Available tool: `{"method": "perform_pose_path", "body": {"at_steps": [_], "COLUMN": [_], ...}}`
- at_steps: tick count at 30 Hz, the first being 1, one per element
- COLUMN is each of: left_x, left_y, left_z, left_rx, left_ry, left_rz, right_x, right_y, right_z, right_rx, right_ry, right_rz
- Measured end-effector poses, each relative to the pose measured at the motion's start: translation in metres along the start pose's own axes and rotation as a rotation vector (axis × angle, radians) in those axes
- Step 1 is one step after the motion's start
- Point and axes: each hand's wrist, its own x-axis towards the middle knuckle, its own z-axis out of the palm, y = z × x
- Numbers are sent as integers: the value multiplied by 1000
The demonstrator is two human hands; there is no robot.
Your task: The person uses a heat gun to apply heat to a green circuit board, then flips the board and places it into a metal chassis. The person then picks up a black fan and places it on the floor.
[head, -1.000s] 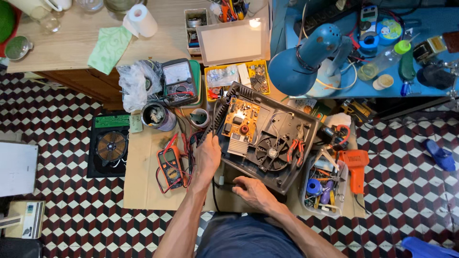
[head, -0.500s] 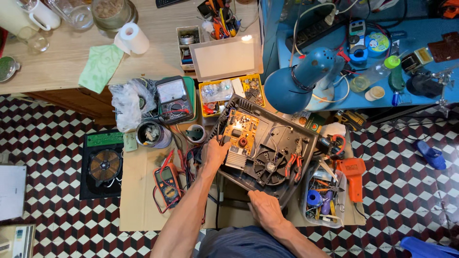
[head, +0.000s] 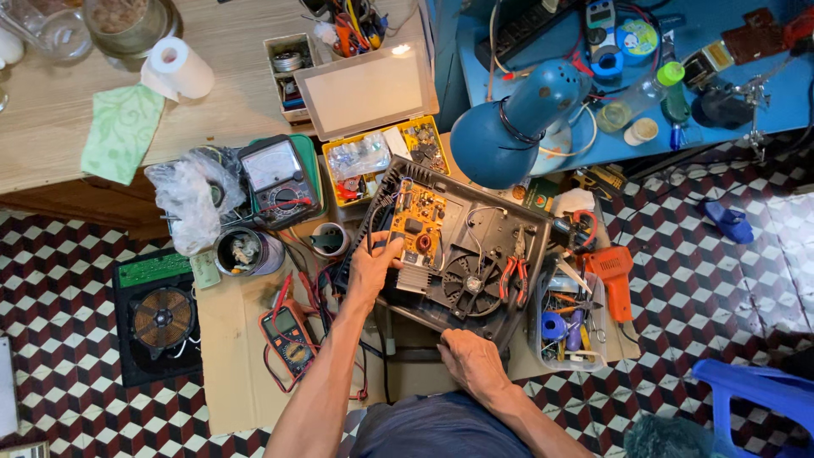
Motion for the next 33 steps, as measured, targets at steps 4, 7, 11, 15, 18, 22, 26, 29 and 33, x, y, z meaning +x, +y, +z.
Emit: {"method": "perform_pose_path", "body": {"at_steps": [4, 7, 11, 15, 18, 22, 26, 29, 33], "left_x": [-3, 2, 16, 13, -2, -17, -19, -15, -12], "left_y": [5, 6, 2, -12, -25, -39, -47, -49, -39], "left_z": [-6, -15, -21, -12, -9, -12, -9, -5, -1], "left_rx": [-108, -75, -69, -43, -146, -223, -131, -78, 243], "left_ry": [-7, -11, -70, -34, 20, 87, 101, 174, 272], "left_rz": [-1, 62, 62, 8, -58, -127, -250, -171, -179], "right_x": [-1, -6, -15, -21, -24, -23, -23, -25, -24], "right_y": [-4, -3, -1, 3, 6, 6, 7, 6, 4], "right_z": [-1, -1, -6, -11, -11, -10, -12, -12, -15], "right_rx": [-36, -78, -133, -162, -173, -153, -163, -175, -164], "right_ry": [-6, 52, 102, 139, 146, 148, 113, 99, 107], "right_rz": [10, -11, 11, 20, 27, 39, 57, 60, 49]}}
